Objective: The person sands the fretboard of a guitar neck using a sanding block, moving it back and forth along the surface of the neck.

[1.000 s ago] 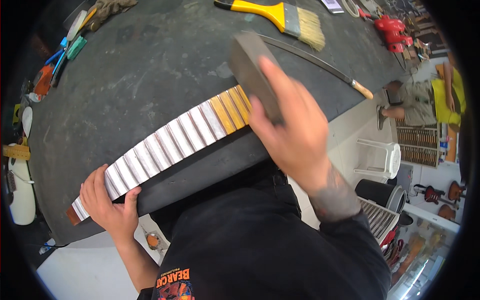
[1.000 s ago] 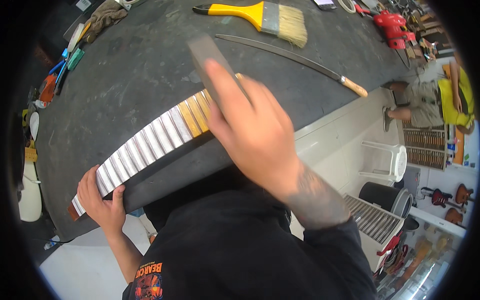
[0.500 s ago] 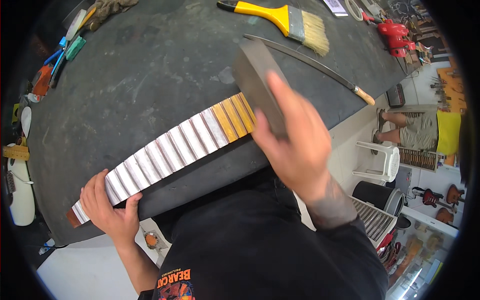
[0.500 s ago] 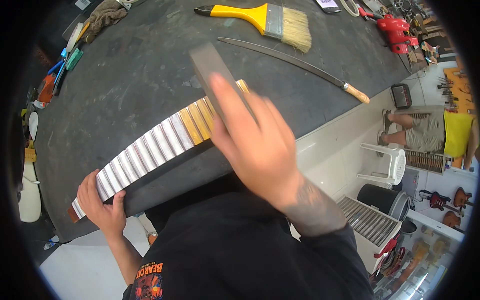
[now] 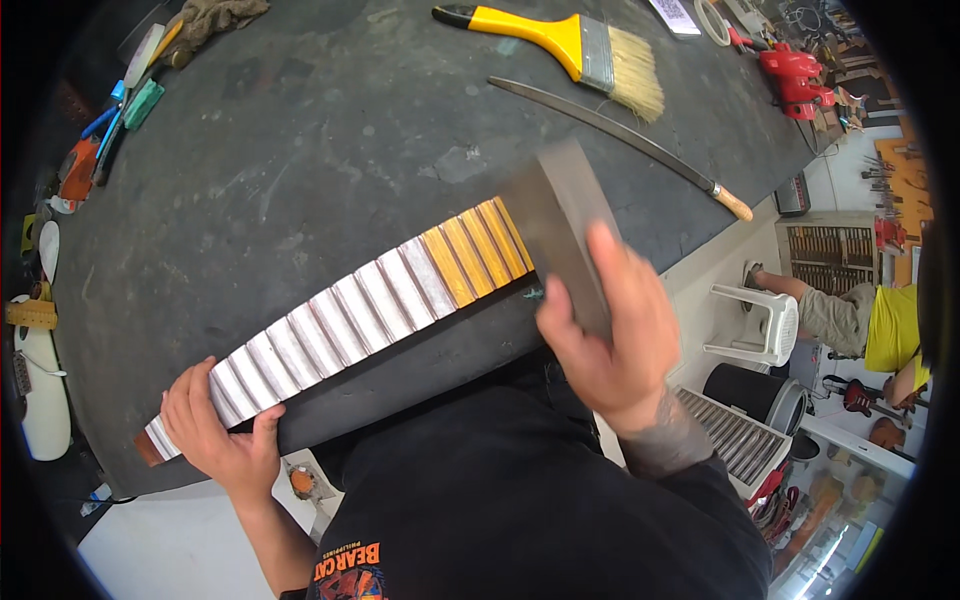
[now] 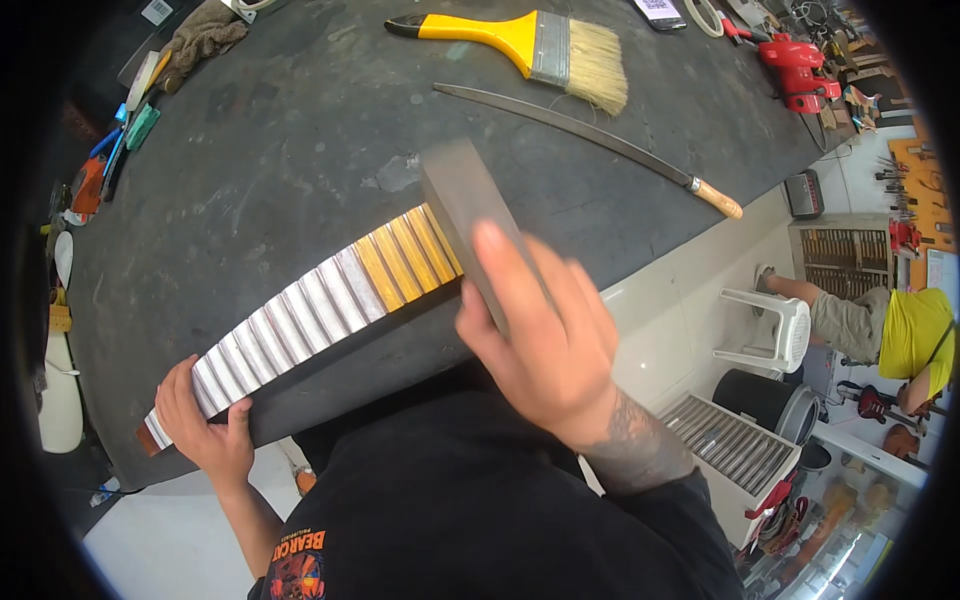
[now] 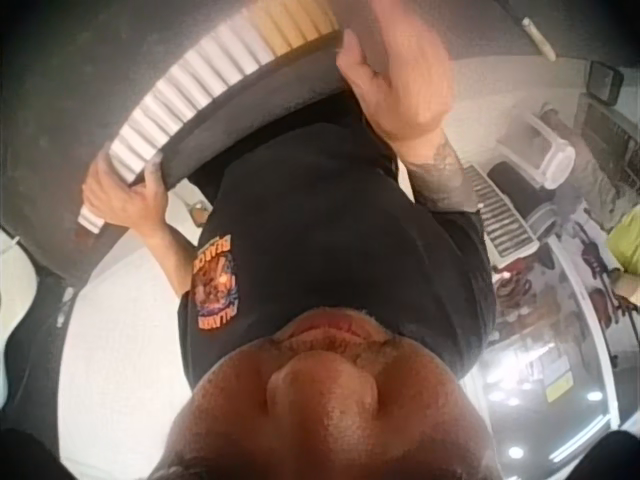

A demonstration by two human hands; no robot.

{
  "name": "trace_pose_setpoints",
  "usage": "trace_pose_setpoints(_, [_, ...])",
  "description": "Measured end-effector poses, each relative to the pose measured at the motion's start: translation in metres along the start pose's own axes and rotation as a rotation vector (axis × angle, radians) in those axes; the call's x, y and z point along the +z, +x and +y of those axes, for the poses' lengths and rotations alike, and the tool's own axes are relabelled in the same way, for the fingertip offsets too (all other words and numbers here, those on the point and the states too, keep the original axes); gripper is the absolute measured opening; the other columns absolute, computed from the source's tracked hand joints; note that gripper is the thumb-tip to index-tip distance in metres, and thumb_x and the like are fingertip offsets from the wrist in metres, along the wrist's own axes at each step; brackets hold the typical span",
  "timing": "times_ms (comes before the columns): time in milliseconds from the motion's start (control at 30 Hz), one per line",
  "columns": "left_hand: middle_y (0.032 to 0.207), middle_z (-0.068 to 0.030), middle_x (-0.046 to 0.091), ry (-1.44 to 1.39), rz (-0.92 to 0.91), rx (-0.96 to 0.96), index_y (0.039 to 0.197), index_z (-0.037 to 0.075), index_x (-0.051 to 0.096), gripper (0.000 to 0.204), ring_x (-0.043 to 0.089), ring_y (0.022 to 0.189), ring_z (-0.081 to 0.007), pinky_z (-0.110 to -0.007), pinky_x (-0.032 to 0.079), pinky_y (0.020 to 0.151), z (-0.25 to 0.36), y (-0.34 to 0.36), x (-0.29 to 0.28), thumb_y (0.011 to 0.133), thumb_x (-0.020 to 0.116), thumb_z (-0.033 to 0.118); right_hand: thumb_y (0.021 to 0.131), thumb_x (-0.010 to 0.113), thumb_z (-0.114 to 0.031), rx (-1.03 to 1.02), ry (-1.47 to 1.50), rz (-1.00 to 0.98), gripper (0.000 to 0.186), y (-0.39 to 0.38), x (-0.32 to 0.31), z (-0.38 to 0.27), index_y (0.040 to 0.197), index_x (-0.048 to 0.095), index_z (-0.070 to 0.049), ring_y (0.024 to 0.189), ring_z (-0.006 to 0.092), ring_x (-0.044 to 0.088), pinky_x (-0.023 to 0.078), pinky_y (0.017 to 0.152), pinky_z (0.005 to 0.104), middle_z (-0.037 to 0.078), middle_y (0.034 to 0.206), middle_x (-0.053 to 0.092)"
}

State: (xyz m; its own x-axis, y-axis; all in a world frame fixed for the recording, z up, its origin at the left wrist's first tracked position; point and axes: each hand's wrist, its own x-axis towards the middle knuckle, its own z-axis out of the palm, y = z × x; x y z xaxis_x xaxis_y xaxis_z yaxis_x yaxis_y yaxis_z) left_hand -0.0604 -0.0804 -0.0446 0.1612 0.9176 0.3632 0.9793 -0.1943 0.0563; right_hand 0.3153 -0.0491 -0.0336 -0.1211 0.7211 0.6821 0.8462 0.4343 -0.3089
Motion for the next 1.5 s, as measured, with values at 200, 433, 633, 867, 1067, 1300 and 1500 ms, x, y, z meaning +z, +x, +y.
trace_pose_setpoints(200, [0.121,-0.0151,0.068,-0.006,0.003,-0.023,0.128,0.0,0.065,0.089,0.061,0.114,-0.0385,-0.055,0.04,0.108,-0.006,-0.004,0.003,0.085,0.066,0.078,0.079,0.082,0.004,0.105,0.028,-0.112,0.062,0.046,0.024,0.001,0.138,0.065,0.003,0.103,0.0311,0.076,0.059,0.087,0.0352,0.019,0.121,0.075])
trace_pose_setpoints(433, [0.121,-0.0151,0.068,0.005,-0.001,0.002,0.128,0.0,0.065,0.09,0.062,0.114,-0.0378,-0.055,0.04,0.108,-0.001,-0.001,0.0,0.083,0.068,0.078,0.069,0.084,0.008,0.108,-0.058,-0.052,0.072,-0.031,-0.033,-0.021,0.138,0.063,0.006,0.087,0.0357,0.075,0.061,0.074,0.0387,0.024,0.113,0.075])
trace_pose_setpoints(633, [0.121,-0.0145,0.067,0.001,-0.008,-0.027,0.127,0.0,0.065,0.09,0.061,0.113,-0.0376,-0.055,0.04,0.11,-0.002,-0.001,0.0,0.083,0.068,0.078,0.082,0.082,0.001,0.089,-0.028,-0.079,0.059,0.048,0.023,-0.001,0.138,0.065,0.002,0.101,0.0303,0.077,0.06,0.088,0.0341,0.017,0.123,0.075])
trace_pose_setpoints(867, [0.122,-0.0148,0.067,0.008,0.0,-0.025,0.129,0.001,0.066,0.091,0.061,0.115,-0.0382,-0.056,0.038,0.112,0.0,-0.002,0.001,0.082,0.067,0.079,0.079,0.082,0.007,0.072,-0.023,-0.112,0.075,-0.045,-0.04,-0.02,0.148,0.051,0.007,0.086,0.0381,0.073,0.058,0.072,0.0418,0.027,0.111,0.073])
trace_pose_setpoints(1067, [0.122,-0.0155,0.067,0.0,0.001,-0.032,0.13,0.002,0.065,0.092,0.061,0.116,-0.0388,-0.057,0.039,0.112,-0.005,-0.007,-0.001,0.082,0.067,0.08,0.08,0.083,0.004,0.088,-0.049,-0.003,0.078,-0.045,-0.047,-0.014,0.149,0.048,0.006,0.076,0.0364,0.07,0.057,0.068,0.0423,0.024,0.106,0.073])
trace_pose_setpoints(1300, [0.123,-0.0154,0.067,0.009,-0.005,-0.022,0.13,0.001,0.064,0.091,0.061,0.116,-0.0384,-0.056,0.039,0.111,-0.002,-0.003,0.001,0.083,0.067,0.079,0.077,0.084,0.005,0.029,-0.035,-0.008,0.066,-0.01,-0.012,0.003,0.139,0.061,0.006,0.086,0.0345,0.074,0.059,0.074,0.0394,0.023,0.113,0.074])
trace_pose_setpoints(1500, [0.123,-0.0157,0.067,0.005,-0.023,-0.039,0.13,0.001,0.064,0.091,0.061,0.116,-0.0384,-0.056,0.039,0.111,-0.006,-0.003,0.001,0.084,0.066,0.079,0.073,0.083,0.007,-0.029,0.002,-0.073,0.069,0.047,0.018,0.019,0.139,0.062,0.005,0.085,0.0327,0.073,0.058,0.073,0.0376,0.021,0.115,0.074])
